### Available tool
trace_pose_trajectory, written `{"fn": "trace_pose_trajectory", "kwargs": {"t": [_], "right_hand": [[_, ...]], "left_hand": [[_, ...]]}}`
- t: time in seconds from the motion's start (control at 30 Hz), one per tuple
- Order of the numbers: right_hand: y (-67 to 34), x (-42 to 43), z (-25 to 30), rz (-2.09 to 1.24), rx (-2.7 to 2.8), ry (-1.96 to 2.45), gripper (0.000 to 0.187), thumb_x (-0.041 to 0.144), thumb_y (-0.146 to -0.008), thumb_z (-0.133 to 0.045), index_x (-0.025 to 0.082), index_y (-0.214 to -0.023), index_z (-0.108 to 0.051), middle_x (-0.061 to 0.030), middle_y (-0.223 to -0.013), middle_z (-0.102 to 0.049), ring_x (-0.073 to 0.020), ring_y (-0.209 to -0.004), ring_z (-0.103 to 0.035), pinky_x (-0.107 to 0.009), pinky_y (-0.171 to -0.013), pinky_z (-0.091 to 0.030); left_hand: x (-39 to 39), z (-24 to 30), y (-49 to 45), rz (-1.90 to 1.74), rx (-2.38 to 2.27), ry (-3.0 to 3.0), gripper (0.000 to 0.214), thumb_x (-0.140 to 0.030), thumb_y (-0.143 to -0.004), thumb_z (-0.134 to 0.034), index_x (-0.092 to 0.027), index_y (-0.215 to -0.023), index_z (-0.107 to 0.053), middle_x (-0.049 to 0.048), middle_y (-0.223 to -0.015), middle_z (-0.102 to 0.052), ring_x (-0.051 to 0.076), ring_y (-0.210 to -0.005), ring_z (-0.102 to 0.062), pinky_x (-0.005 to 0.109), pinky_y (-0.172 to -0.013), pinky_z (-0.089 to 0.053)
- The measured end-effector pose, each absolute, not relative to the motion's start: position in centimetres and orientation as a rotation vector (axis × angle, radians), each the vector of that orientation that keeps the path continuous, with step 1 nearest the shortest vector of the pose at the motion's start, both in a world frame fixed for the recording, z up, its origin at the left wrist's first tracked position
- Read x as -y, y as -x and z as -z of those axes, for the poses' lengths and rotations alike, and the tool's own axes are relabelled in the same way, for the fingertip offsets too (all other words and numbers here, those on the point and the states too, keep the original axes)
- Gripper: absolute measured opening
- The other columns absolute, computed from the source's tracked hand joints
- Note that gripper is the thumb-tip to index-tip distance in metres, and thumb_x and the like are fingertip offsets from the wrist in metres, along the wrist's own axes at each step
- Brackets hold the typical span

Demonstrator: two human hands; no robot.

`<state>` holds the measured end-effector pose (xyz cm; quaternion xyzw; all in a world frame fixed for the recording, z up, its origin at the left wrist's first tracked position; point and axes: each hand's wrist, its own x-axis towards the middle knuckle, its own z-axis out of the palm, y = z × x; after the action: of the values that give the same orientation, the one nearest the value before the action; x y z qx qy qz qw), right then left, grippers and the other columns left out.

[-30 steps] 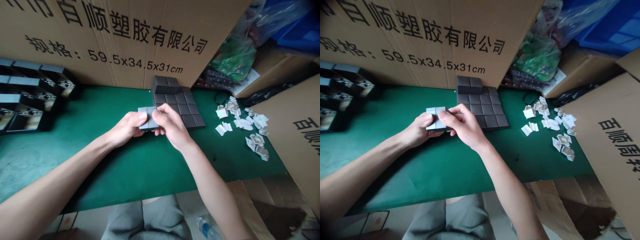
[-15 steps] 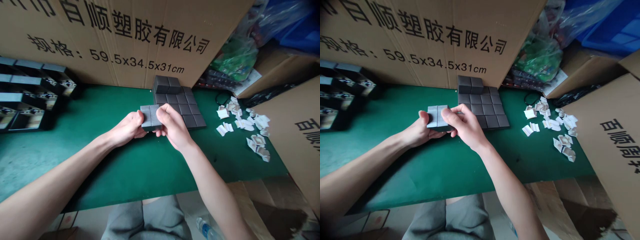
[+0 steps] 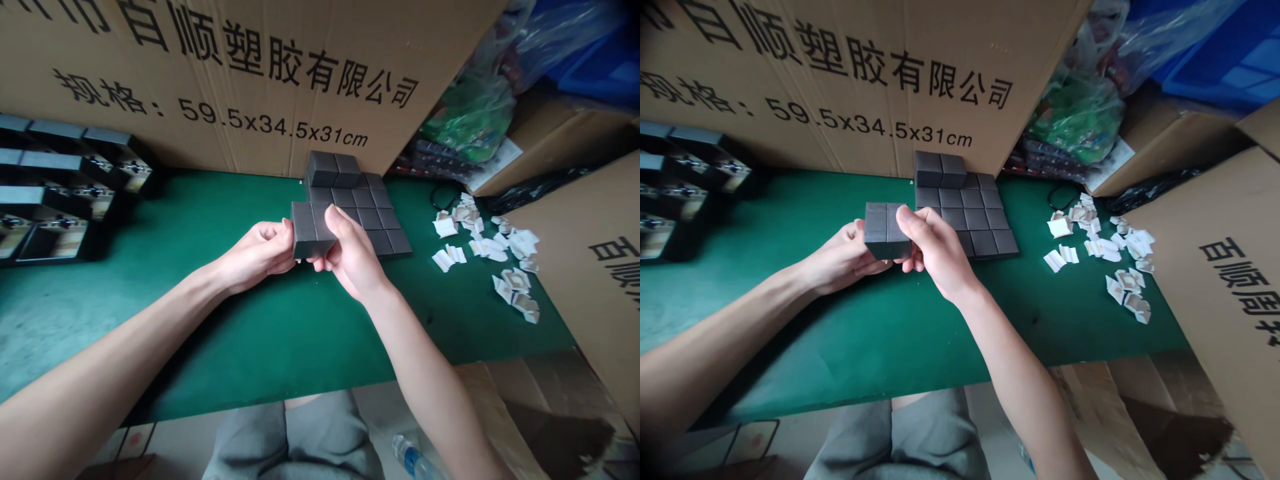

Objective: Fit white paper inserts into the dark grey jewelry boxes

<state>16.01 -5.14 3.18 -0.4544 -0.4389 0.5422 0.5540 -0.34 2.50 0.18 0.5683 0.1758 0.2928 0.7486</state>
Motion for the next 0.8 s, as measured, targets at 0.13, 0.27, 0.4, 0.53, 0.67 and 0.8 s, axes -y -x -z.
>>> {"fn": "trace_pose_trajectory", "kwargs": {"t": [0.13, 0.27, 0.4, 0.53, 0.67, 0.8], "right_hand": [[-16.14, 5.09, -3.08, -1.307, 1.015, 1.107, 0.051, 0.076, -0.09, -0.06, 0.026, -0.087, -0.057, 0.0037, -0.064, -0.063, -0.0116, -0.052, -0.058, -0.025, -0.045, -0.038], [-16.28, 5.02, -2.81, -1.328, 1.011, 1.104, 0.054, 0.08, -0.093, -0.052, 0.027, -0.089, -0.06, 0.0026, -0.069, -0.063, -0.0124, -0.054, -0.058, -0.026, -0.046, -0.04], [-16.36, 5.01, -2.68, -1.33, 1.022, 1.106, 0.057, 0.083, -0.093, -0.047, 0.027, -0.09, -0.061, 0.0021, -0.072, -0.062, -0.0122, -0.056, -0.057, -0.026, -0.047, -0.04], [-16.37, 5.02, -2.8, -1.32, 1.029, 1.121, 0.059, 0.084, -0.092, -0.046, 0.027, -0.09, -0.061, 0.002, -0.073, -0.063, -0.0122, -0.056, -0.055, -0.026, -0.047, -0.039], [-16.36, 5.01, -2.93, -1.339, 1.009, 1.107, 0.059, 0.085, -0.091, -0.049, 0.027, -0.089, -0.06, 0.0033, -0.07, -0.062, -0.0116, -0.054, -0.055, -0.025, -0.046, -0.037], [-16.31, 5.03, -3.01, -1.358, 0.979, 1.074, 0.059, 0.085, -0.089, -0.052, 0.026, -0.089, -0.06, 0.0029, -0.068, -0.064, -0.0118, -0.053, -0.056, -0.025, -0.046, -0.036]], "left_hand": [[-2.52, -0.22, 0.5, -0.552, -0.306, -1.163, 0.067, -0.063, -0.082, -0.08, -0.017, -0.054, -0.04, -0.007, -0.044, -0.029, 0.004, -0.038, -0.024, 0.024, -0.045, -0.017], [-2.45, -0.37, 0.48, -0.532, -0.27, -1.133, 0.068, -0.061, -0.081, -0.082, -0.017, -0.055, -0.038, -0.0068, -0.044, -0.03, 0.004, -0.038, -0.025, 0.024, -0.045, -0.015], [-2.36, -0.43, 0.42, -0.527, -0.245, -1.093, 0.065, -0.055, -0.083, -0.084, -0.016, -0.055, -0.039, -0.007, -0.044, -0.03, 0.004, -0.039, -0.026, 0.022, -0.044, -0.017], [-2.37, -0.36, 0.49, -0.511, -0.25, -1.071, 0.061, -0.051, -0.083, -0.085, -0.016, -0.058, -0.042, -0.0075, -0.045, -0.031, 0.003, -0.04, -0.026, 0.02, -0.044, -0.019], [-2.53, -0.2, 0.67, -0.499, -0.242, -1.073, 0.058, -0.05, -0.084, -0.084, -0.016, -0.059, -0.044, -0.0072, -0.046, -0.033, 0.003, -0.04, -0.026, 0.02, -0.044, -0.02], [-2.59, -0.21, 0.78, -0.491, -0.26, -1.076, 0.056, -0.049, -0.084, -0.085, -0.016, -0.061, -0.046, -0.0069, -0.046, -0.034, 0.003, -0.04, -0.026, 0.02, -0.044, -0.021]]}}
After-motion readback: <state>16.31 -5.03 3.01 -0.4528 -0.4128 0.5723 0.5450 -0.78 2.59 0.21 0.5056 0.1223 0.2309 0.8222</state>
